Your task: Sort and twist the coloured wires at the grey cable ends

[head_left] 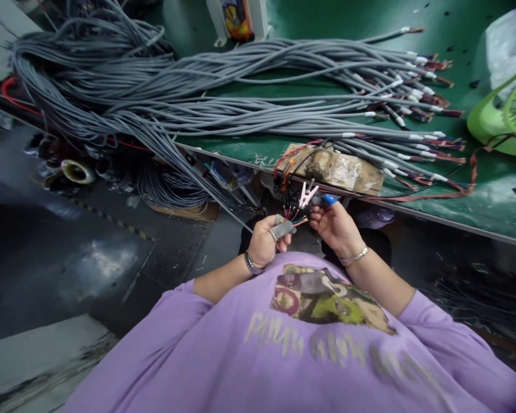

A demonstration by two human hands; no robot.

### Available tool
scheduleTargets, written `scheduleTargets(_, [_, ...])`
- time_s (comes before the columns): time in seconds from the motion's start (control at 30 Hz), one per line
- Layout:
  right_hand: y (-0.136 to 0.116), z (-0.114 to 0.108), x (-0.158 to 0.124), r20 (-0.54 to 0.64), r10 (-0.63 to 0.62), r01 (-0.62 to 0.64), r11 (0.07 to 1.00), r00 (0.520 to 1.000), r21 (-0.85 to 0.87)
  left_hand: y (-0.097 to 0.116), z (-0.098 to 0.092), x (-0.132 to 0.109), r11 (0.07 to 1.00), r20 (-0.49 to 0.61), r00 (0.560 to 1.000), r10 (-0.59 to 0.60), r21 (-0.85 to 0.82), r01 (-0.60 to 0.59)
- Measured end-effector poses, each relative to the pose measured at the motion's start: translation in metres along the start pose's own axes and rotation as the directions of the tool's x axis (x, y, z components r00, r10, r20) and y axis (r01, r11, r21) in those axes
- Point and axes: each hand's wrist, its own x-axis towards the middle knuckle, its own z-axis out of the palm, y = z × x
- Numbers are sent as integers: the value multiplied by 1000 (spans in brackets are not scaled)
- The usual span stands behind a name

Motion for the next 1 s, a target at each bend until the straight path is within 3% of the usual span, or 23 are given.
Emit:
scheduleTargets(0.17, [-7, 8, 5, 199, -20, 49, 989, 980, -143, 17, 5, 5, 990, 167, 979, -117, -64, 129])
scheduleTargets(0.27, [-4, 15, 10, 308, -85, 155, 966, 948, -209, 22, 8, 11, 977, 281, 946, -163, -87, 194])
scheduleTargets(0.4, [8, 21, 14, 252, -325, 381, 898, 912, -222, 20, 8, 20, 969, 311, 936, -164, -128, 213])
scheduleTargets(0.47, [11, 24, 15, 227, -308, 354, 913, 924, -202, 18, 7, 24, 968, 303, 941, -151, -146, 202])
scheduleTargets(0.6, [9, 33, 13, 214, -92, 119, 986, 973, -117, 17, 6, 31, 971, 300, 946, -125, -160, 179])
scheduleTargets(0.67, [6, 37, 12, 188, -61, 74, 996, 980, -59, 17, 7, 33, 970, 308, 942, -131, -158, 186])
scheduleTargets(0.83, [4, 42, 10, 125, -82, 83, 997, 989, 1, 14, 8, 35, 965, 342, 928, -145, -156, 209])
scheduleTargets(1.0, [4, 43, 11, 157, -110, 118, 992, 982, -42, 8, 6, 36, 963, 345, 923, -168, -141, 228])
